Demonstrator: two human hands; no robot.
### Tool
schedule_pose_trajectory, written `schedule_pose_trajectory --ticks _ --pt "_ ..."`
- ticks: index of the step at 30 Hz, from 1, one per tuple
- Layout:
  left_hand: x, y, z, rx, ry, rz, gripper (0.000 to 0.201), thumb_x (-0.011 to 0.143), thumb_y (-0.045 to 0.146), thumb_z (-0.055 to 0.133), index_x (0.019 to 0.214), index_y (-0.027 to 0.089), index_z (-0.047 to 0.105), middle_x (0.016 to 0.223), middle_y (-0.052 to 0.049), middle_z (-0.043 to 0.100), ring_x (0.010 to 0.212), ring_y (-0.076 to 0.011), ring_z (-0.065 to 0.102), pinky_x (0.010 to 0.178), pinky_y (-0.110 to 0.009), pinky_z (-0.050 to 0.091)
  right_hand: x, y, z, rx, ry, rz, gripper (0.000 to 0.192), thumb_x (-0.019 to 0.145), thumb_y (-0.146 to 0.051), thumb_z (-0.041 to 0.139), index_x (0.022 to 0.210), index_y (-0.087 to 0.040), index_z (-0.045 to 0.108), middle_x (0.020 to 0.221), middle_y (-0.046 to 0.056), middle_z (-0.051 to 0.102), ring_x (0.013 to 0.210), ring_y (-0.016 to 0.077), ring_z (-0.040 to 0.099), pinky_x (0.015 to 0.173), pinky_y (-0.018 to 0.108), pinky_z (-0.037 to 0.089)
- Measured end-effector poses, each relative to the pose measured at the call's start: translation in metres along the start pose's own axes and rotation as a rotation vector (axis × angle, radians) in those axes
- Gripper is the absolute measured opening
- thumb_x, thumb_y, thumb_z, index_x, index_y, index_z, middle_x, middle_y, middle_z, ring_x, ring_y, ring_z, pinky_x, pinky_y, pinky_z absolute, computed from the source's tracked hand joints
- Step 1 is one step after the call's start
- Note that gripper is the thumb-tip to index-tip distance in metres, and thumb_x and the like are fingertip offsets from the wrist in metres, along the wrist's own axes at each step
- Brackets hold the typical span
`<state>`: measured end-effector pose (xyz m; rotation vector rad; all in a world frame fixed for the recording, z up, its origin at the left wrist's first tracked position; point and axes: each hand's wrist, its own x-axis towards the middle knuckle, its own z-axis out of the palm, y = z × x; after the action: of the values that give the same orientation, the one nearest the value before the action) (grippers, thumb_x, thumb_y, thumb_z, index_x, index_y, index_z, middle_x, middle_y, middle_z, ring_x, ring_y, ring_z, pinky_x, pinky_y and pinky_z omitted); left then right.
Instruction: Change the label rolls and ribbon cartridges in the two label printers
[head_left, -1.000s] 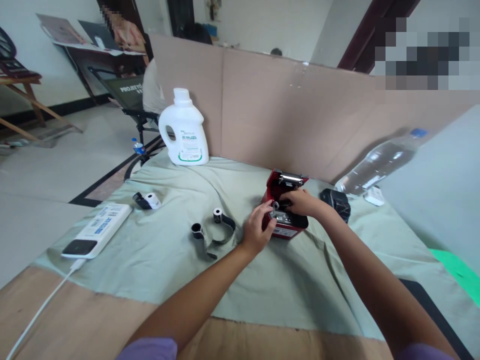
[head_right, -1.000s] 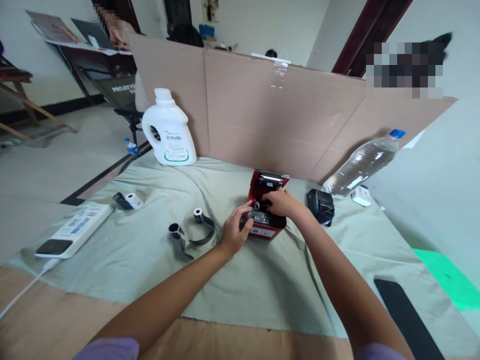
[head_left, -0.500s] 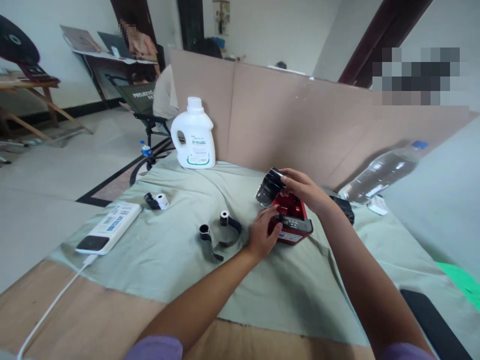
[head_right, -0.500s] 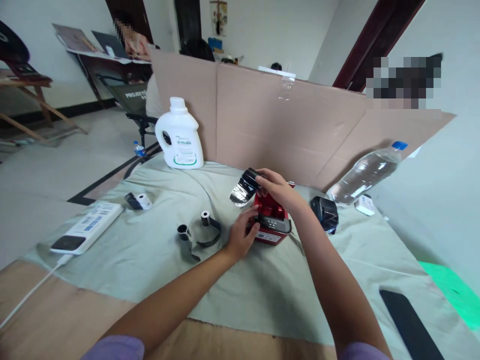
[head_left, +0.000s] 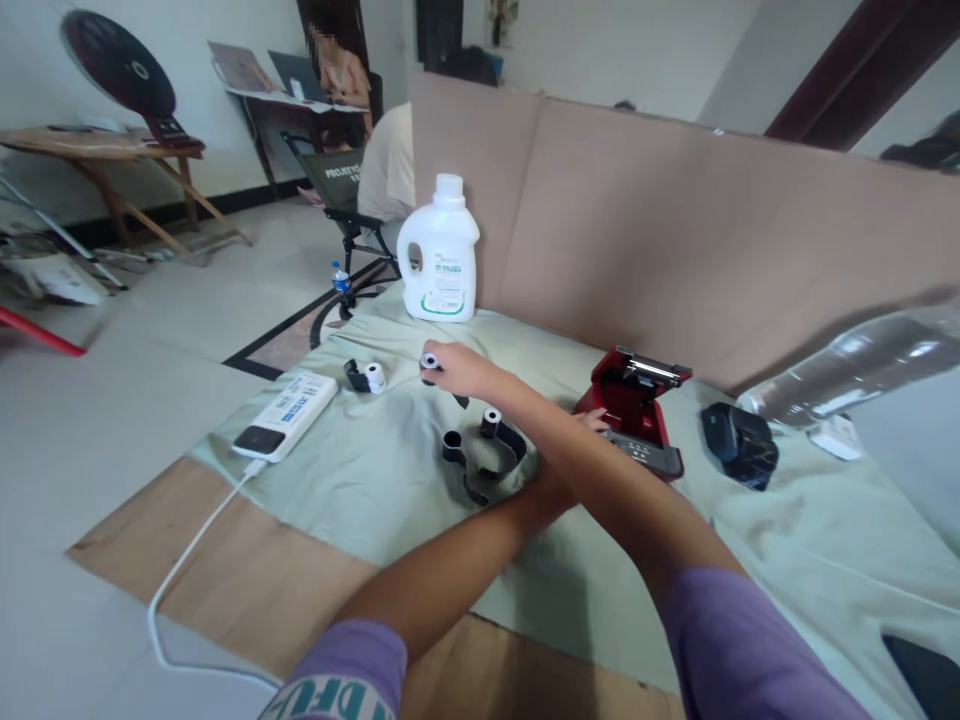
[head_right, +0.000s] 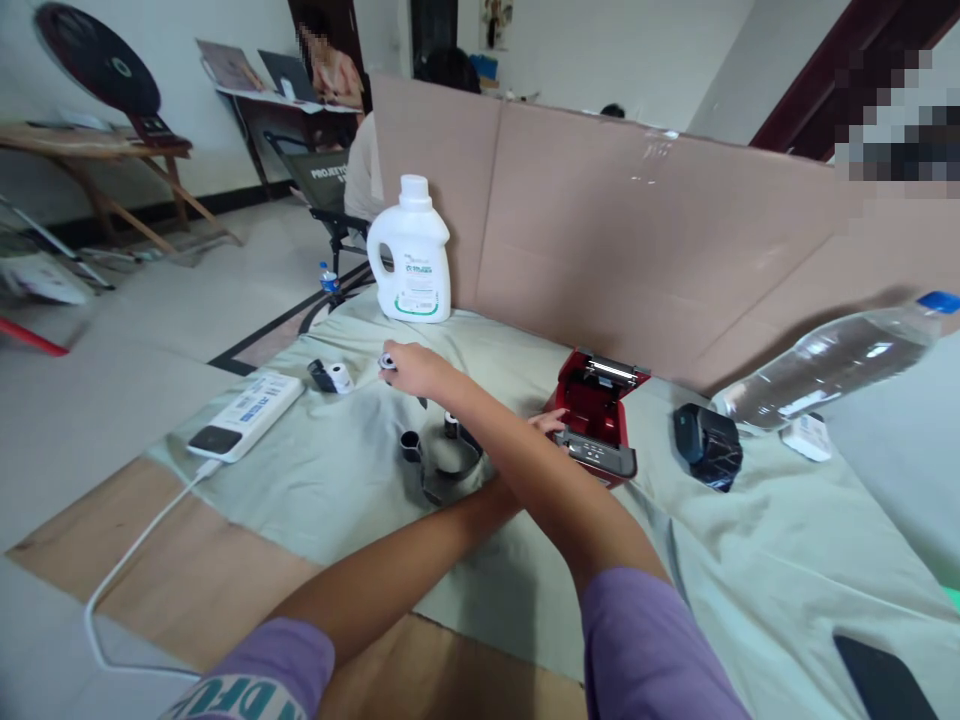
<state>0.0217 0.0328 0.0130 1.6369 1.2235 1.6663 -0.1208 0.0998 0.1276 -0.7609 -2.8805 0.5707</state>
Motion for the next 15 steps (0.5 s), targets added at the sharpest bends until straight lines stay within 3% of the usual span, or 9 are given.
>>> schedule_pose_trajectory --ticks 4,7,11,13,15 --pt "0.000 0.006 -0.005 -0.006 0.010 0.067 0.028 0.089 0.018 0.067 0.115 0.022 0.061 0.140 -0.009 0.062 0.134 -0.0303 0.055 0.118 -0.050 0.045 0.022 -0.008 0.037 -0.126 -0.175 -0.065 0.022 0.098 -0.030 0.057 0.115 -0.017 0.061 0.110 0.012 0.073 0.092 0.0226 0.066 0.073 0.028 0.042" --pt "0.000 0.008 -0.007 -0.027 0.013 0.071 0.029 0.089 0.020 0.066 0.116 0.023 0.060 0.140 -0.009 0.063 0.134 -0.0277 0.054 0.117 -0.050 0.044 0.016 -0.007 0.042 -0.140 -0.194 -0.028 0.031 0.101 -0.038 0.054 0.122 -0.017 0.060 0.117 0.014 0.071 0.095 0.0236 0.066 0.075 0.028 0.043" --pt "0.001 0.000 -0.002 -0.029 -0.017 0.025 0.030 0.087 0.020 0.070 0.115 0.021 0.060 0.141 -0.011 0.061 0.137 -0.0297 0.052 0.119 -0.052 0.042 -0.013 0.000 0.012 -0.073 -0.067 -0.014 0.047 0.104 -0.046 0.048 0.143 -0.020 0.052 0.129 0.016 0.062 0.106 0.0246 0.064 0.086 0.031 0.044" --pt "0.000 -0.003 -0.001 -0.045 -0.040 0.027 0.030 0.088 0.018 0.069 0.117 0.021 0.061 0.143 -0.012 0.060 0.136 -0.0309 0.054 0.120 -0.052 0.042 -0.034 0.007 -0.008 -0.055 -0.007 -0.018 0.043 0.105 -0.038 0.047 0.142 -0.019 0.055 0.124 0.014 0.065 0.106 0.0231 0.063 0.090 0.031 0.044" --pt "-0.002 -0.002 -0.003 -0.080 -0.047 0.016 0.031 0.092 0.016 0.063 0.123 0.020 0.060 0.142 -0.012 0.061 0.133 -0.0306 0.058 0.119 -0.049 0.045 -0.054 0.017 -0.021 -0.067 -0.036 0.024 0.037 0.104 -0.034 0.047 0.133 -0.018 0.063 0.115 0.013 0.069 0.102 0.0222 0.064 0.090 0.030 0.043"
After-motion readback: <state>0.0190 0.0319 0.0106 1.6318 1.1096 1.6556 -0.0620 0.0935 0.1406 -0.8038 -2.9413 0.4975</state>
